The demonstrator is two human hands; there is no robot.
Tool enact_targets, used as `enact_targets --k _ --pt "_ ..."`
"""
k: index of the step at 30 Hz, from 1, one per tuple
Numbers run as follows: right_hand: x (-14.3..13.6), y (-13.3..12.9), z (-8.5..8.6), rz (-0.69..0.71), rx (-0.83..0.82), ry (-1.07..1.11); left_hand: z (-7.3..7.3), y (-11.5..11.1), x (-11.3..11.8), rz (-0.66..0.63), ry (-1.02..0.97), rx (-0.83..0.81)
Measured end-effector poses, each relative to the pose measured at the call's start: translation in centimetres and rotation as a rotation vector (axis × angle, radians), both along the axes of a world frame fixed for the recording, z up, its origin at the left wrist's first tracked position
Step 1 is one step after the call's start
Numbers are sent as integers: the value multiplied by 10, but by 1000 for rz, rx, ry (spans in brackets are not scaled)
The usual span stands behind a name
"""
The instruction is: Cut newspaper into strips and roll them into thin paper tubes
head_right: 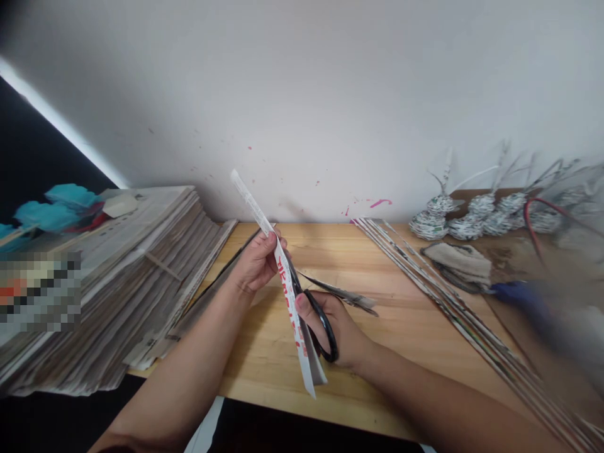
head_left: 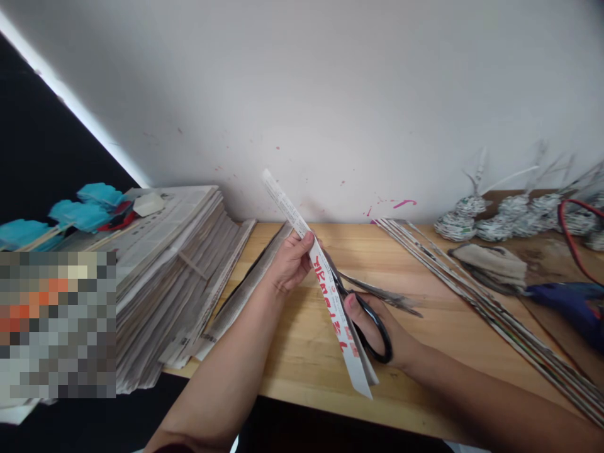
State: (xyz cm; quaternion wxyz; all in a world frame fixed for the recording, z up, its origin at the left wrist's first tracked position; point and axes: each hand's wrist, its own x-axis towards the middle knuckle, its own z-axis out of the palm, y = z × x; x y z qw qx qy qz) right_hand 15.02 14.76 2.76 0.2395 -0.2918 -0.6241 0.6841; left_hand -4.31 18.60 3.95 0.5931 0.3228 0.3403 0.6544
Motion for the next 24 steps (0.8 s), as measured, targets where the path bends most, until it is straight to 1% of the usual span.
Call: enact_targets --k 3,6,8,12,14,17,19,21,24 --pt "-2 0 0 -11 -84 8 1 -1 -1 -8 -6 -2" --pt "-3 4 -3 -31 -56 -2 3 0 -5 -6 -25 -8" --pt "-3 5 -5 -24 -31 -20 6 1 -10 26 -65 -8" --pt "0 4 -5 56 -49 -55 7 3 -16 117 -124 6" --pt "1 4 -3 63 -9 -47 5 3 -12 90 -93 -8" --pt "1 6 0 -24 140 -35 -1 2 -3 -22 -46 -25" --pt "1 8 1 -67 228 -34 -4 1 3 -67 -39 -32" --pt "1 10 0 -66 245 -25 -4 0 5 -75 -39 -31" --pt "2 10 -1 -45 184 -11 -3 0 3 -65 -32 -23"
